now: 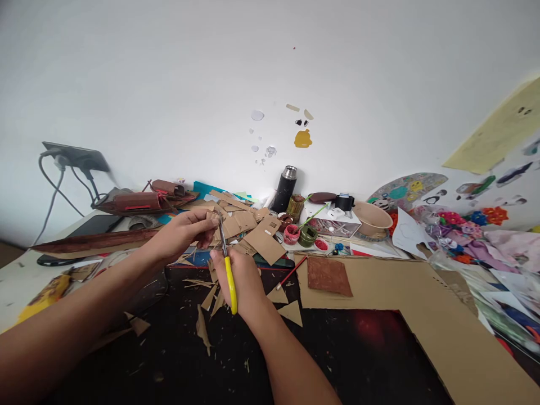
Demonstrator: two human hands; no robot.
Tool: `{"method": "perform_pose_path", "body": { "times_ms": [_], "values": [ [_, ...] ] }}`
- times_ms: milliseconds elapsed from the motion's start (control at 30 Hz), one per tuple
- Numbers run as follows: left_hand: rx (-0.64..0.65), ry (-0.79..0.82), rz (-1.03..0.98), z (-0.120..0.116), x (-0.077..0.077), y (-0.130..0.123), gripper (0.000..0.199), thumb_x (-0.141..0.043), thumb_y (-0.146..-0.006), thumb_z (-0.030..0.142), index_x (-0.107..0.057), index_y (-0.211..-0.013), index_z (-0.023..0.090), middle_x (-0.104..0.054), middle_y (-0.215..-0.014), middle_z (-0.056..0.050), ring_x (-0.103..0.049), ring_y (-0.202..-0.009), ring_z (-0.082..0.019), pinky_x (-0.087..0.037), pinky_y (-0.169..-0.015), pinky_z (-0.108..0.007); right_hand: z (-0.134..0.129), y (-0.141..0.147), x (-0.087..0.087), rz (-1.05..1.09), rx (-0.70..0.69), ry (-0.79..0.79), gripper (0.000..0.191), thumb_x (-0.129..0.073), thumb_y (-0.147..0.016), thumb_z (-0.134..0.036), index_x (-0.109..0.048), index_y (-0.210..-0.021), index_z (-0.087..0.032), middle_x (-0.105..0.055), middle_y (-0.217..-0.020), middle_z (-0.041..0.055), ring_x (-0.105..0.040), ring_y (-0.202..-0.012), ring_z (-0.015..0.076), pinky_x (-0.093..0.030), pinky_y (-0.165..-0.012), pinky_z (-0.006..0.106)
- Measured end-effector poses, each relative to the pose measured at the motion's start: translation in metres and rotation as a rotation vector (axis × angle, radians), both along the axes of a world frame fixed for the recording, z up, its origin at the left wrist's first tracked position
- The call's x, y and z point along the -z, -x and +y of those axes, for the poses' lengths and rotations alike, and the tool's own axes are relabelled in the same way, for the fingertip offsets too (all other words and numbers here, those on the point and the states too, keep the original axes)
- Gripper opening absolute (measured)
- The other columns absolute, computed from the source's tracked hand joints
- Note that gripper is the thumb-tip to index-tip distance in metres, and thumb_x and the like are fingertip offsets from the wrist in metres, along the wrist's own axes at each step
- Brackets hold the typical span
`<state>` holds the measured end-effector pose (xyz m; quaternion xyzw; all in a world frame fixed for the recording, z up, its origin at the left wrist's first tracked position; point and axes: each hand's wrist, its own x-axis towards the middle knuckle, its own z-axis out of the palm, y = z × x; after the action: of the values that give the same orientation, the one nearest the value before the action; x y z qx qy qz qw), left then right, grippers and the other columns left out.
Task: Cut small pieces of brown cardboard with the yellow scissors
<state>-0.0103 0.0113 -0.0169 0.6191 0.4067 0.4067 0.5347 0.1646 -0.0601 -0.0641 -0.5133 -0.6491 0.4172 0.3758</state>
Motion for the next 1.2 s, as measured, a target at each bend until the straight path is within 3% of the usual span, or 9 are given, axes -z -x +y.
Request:
{"method": "perform_pose_path", "body": {
  "times_ms": [267, 633, 833, 1033, 1200],
  "values": [
    [-0.009, -0.016, 0.020, 0.001, 0.002, 0.000, 0.038, -0.070, -0.089, 0.041, -0.057, -0.061, 0.021, -0.059, -0.052, -0.001, -0.051, -0.048, -0.013, -0.037, -0.050, -0.026, 0.000, 0.004, -0.007, -0.257, 0.070, -0.099, 0.040, -0.054, -0.107, -0.046, -0.044, -0.074, -0.024, -0.056, -0.067, 0.0012, -0.050, -0.061, 0.0185, -0.037, -0.061, 0.030],
    [0.002, 0.008, 0.011, 0.002, 0.000, 0.001, 0.036, -0.071, -0.084, 0.039, -0.054, -0.058, 0.022, -0.056, -0.047, 0.000, -0.047, -0.043, -0.012, -0.031, -0.047, -0.026, 0.003, 0.008, -0.001, -0.327, 0.105, -0.077, 0.040, -0.061, -0.104, -0.048, -0.055, -0.074, -0.023, -0.060, -0.068, 0.0045, -0.060, -0.065, 0.0223, -0.040, -0.065, 0.031],
    [0.020, 0.021, 0.010, 0.000, -0.004, 0.000, 0.036, -0.071, -0.086, 0.040, -0.056, -0.060, 0.021, -0.055, -0.049, 0.001, -0.048, -0.043, -0.012, -0.032, -0.046, -0.026, 0.000, 0.007, 0.004, -0.149, 0.065, -0.048, 0.036, -0.057, -0.105, -0.054, -0.061, -0.083, -0.026, -0.059, -0.062, 0.0016, -0.064, -0.062, 0.0232, -0.044, -0.057, 0.030],
    [0.002, 0.030, -0.081, -0.003, -0.003, -0.005, 0.039, -0.074, -0.089, 0.048, -0.061, -0.065, 0.020, -0.061, -0.060, 0.000, -0.053, -0.048, -0.012, -0.040, -0.049, -0.025, 0.002, 0.003, 0.003, -0.020, 0.033, 0.046, 0.041, -0.059, -0.101, -0.065, -0.059, -0.092, -0.026, -0.054, -0.054, -0.0043, -0.055, -0.038, 0.0168, -0.041, -0.044, 0.028],
    [-0.019, -0.052, -0.070, -0.004, -0.003, -0.006, 0.039, -0.075, -0.089, 0.047, -0.057, -0.067, 0.020, -0.059, -0.058, 0.002, -0.053, -0.048, -0.011, -0.041, -0.049, -0.025, 0.004, 0.003, 0.008, 0.050, -0.033, 0.033, 0.042, -0.064, -0.098, -0.067, -0.062, -0.099, -0.025, -0.062, -0.057, -0.0031, -0.063, -0.043, 0.0184, -0.046, -0.044, 0.026]
  ]
}}
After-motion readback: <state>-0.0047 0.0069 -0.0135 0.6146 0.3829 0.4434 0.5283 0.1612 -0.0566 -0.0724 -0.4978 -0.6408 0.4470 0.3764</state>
